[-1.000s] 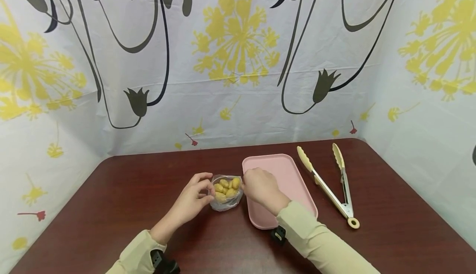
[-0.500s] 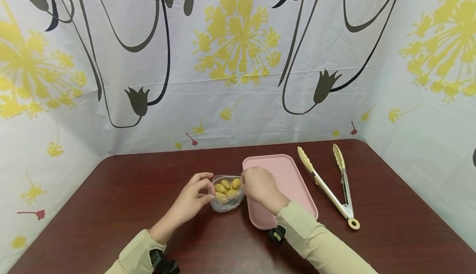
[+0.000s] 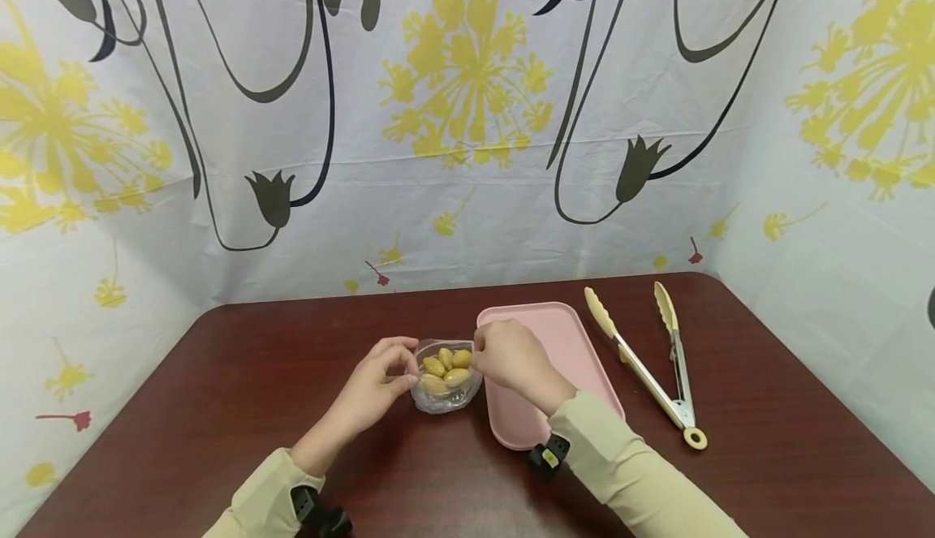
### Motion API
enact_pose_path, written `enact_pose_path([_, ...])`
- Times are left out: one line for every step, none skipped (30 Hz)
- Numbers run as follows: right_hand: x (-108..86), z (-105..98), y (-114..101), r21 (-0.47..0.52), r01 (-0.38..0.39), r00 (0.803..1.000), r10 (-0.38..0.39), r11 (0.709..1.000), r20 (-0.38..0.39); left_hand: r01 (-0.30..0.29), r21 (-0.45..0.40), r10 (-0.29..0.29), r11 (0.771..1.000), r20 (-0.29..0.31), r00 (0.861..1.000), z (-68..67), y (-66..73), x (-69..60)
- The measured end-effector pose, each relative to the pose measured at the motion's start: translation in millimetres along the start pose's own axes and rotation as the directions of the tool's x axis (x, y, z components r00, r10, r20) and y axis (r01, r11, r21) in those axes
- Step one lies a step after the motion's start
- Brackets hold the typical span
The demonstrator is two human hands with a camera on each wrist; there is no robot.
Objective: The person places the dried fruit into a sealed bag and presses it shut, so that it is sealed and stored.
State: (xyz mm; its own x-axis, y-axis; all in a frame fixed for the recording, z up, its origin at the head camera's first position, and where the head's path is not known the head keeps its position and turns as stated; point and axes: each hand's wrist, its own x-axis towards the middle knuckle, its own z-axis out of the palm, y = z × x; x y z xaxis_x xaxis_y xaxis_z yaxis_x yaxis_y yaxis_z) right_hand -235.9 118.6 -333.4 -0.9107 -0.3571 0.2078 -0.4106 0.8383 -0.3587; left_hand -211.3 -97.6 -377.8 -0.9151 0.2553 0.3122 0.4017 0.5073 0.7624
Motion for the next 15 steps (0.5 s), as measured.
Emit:
enact_pose_path([-0.1, -0.3, 0.2, 0.007, 0.003, 1.000, -0.003, 1.000, -0.004, 0.005, 0.003, -0.005, 1.000, -0.003, 1.000, -0.5, 0.1, 0.2])
enact_pose_path([-0.2, -0.6, 0.5, 0.016, 0.001, 1.000, -0.001, 1.000, -0.005, 0.004, 0.011, -0.004, 1.000, -0.008, 1.000, -1.0, 0.4, 0.2])
enact_pose_path([-0.3, -0.9, 0.8, 0.027, 0.000, 1.000, 0.001, 1.000, -0.006, 0.004, 0.018, -0.004, 1.000, -0.013, 1.000, -1.4, 0.5, 0.3])
enact_pose_path([-0.4, -1.5, 0.8, 0.037, -0.001, 1.000, 0.001, 0.999, -0.009, -0.001, 0.031, 0.001, 1.000, -0.020, 1.000, -1.9, 0.6, 0.2])
enact_pose_path([-0.6, -2.1, 0.7, 0.051, 0.000, 1.000, 0.000, 0.999, -0.011, -0.003, 0.040, 0.004, 0.999, -0.027, 1.000, -2.4, 0.9, 0.3])
enact_pose_path([-0.6, -2.6, 0.8, 0.061, 0.000, 1.000, 0.000, 0.998, -0.014, -0.006, 0.045, 0.008, 0.999, -0.037, 0.999, -2.8, 1.3, 0.5])
enact_pose_path([-0.9, -3.4, 0.5, 0.074, 0.004, 1.000, -0.003, 0.997, -0.018, -0.008, 0.051, 0.010, 0.999, -0.048, 0.999, -3.0, 1.5, 0.7])
enact_pose_path([-1.0, -4.1, 0.3, 0.084, 0.005, 1.000, -0.003, 0.996, -0.020, -0.011, 0.054, 0.014, 0.998, -0.061, 0.998, -3.4, 2.1, 0.9])
enact_pose_path([-1.0, -4.8, -0.1, 0.092, 0.005, 1.000, -0.003, 0.996, -0.024, -0.014, 0.054, 0.018, 0.998, -0.075, 0.997, -3.5, 2.6, 1.2])
enact_pose_path([-1.3, -5.6, -0.6, 0.099, 0.004, 1.000, -0.001, 0.995, -0.028, -0.019, 0.052, 0.023, 0.998, -0.089, 0.996, -3.8, 3.2, 1.4])
enact_pose_path([-1.5, -6.2, -1.1, 0.104, 0.001, 1.000, 0.002, 0.995, -0.030, -0.019, 0.048, 0.024, 0.999, -0.103, 0.994, -3.9, 3.7, 1.7])
enact_pose_path([-1.6, -6.5, -1.4, 0.106, -0.003, 0.999, 0.006, 0.994, -0.031, -0.022, 0.045, 0.027, 0.999, -0.117, 0.993, -4.0, 4.2, 1.8])
enact_pose_path([-2.1, -7.3, -2.2, 0.112, -0.004, 0.999, 0.008, 0.994, -0.033, -0.025, 0.045, 0.031, 0.999, -0.129, 0.991, -4.1, 4.7, 1.7])
enact_pose_path([-2.2, -7.5, -2.4, 0.112, -0.010, 0.999, 0.013, 0.994, -0.032, -0.030, 0.045, 0.036, 0.999, -0.141, 0.989, -4.3, 5.2, 1.5])
enact_pose_path([-2.6, -7.8, -2.8, 0.113, -0.011, 0.999, 0.015, 0.994, -0.032, -0.031, 0.043, 0.037, 0.999, -0.150, 0.988, -4.3, 5.6, 1.2])
